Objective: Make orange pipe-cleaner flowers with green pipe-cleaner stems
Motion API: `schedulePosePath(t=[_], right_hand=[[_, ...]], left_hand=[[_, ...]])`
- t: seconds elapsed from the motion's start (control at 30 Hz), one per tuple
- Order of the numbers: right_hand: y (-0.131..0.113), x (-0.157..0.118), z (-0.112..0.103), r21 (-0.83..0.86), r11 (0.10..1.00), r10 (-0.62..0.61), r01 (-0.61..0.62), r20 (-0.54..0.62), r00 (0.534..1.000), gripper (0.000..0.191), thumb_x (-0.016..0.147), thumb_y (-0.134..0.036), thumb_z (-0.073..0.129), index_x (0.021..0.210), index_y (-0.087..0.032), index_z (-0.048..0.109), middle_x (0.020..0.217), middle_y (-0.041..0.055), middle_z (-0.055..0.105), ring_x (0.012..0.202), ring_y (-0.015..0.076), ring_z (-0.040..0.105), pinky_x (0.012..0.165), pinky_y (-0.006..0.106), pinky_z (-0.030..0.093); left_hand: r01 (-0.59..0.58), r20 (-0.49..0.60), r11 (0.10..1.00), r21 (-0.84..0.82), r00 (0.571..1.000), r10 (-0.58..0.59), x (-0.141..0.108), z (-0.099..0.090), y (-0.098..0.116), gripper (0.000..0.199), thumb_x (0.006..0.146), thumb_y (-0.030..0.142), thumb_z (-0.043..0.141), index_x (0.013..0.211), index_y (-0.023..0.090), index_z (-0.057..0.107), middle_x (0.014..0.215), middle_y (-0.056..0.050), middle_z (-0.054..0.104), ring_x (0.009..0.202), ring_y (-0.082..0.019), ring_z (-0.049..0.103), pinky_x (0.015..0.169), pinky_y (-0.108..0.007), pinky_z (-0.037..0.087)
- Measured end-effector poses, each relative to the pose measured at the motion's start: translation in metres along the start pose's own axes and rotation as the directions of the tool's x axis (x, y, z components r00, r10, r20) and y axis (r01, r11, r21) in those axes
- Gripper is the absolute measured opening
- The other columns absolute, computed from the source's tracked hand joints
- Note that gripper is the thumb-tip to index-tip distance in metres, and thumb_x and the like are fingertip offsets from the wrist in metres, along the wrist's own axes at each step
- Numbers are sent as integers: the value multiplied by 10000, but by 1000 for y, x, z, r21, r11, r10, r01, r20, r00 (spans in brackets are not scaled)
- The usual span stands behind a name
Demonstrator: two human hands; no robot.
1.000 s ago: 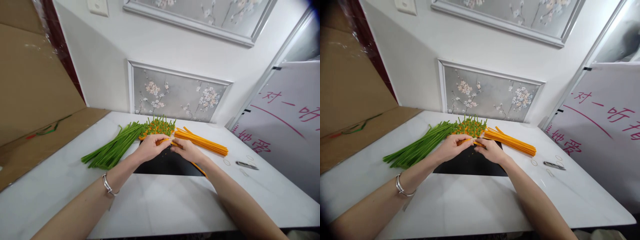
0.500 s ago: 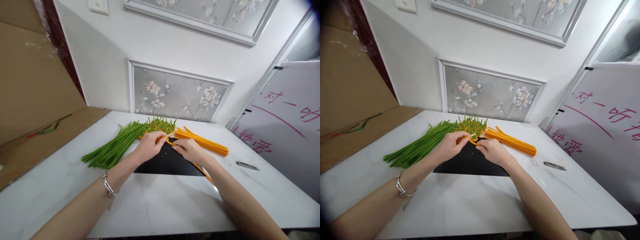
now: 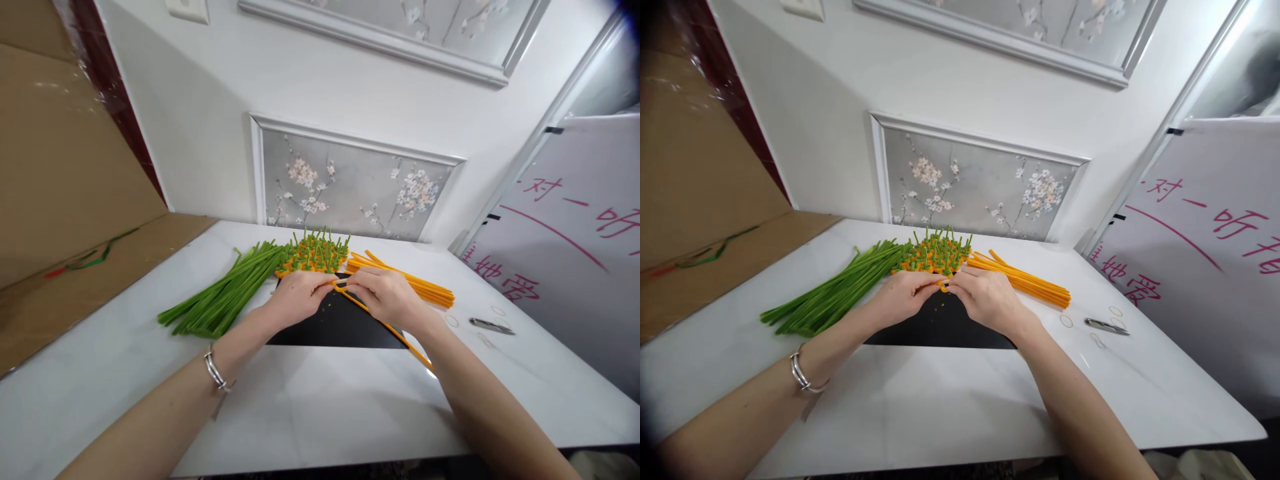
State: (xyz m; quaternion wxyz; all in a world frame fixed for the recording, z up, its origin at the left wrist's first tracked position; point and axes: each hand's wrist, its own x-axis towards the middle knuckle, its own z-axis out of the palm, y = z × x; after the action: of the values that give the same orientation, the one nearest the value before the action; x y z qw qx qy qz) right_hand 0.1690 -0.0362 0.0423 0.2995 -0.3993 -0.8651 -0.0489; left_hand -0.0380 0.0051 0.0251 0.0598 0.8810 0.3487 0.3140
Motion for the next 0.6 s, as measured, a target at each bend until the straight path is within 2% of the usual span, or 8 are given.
schedulePosePath(t=[0.23, 0.47, 0.6], right_hand=[[3, 4, -3, 28, 1000, 2, -1, -59, 998, 204, 940, -280, 455, 884, -211, 638, 879, 49, 672, 810, 164, 614, 718, 255, 448], [11, 6, -1, 38, 999, 28, -25, -98, 995, 209, 932, -307, 479, 865, -204, 648, 833, 41, 668, 780, 158, 614, 726, 255, 450], [15, 7, 2, 62, 995, 87, -82, -77, 993, 175, 922, -293, 502, 858, -212, 644, 831, 23, 674, 776, 148, 616, 723, 243, 444]], left_hand=[[-98, 84, 995, 35, 992, 94, -2, 0, 8, 236, 868, 273, 522, 1022, 246, 699, 900, -24, 740, 723, -163, 663, 626, -234, 447], [-141, 121, 981, 135, 985, 125, -4, 1, 11, 211, 884, 314, 504, 825, 219, 683, 745, 6, 713, 646, -153, 640, 561, -234, 374], [-116, 71, 989, 90, 991, 110, -5, 2, 13, 176, 852, 313, 559, 995, 216, 586, 861, 7, 727, 732, -178, 672, 606, -245, 409]])
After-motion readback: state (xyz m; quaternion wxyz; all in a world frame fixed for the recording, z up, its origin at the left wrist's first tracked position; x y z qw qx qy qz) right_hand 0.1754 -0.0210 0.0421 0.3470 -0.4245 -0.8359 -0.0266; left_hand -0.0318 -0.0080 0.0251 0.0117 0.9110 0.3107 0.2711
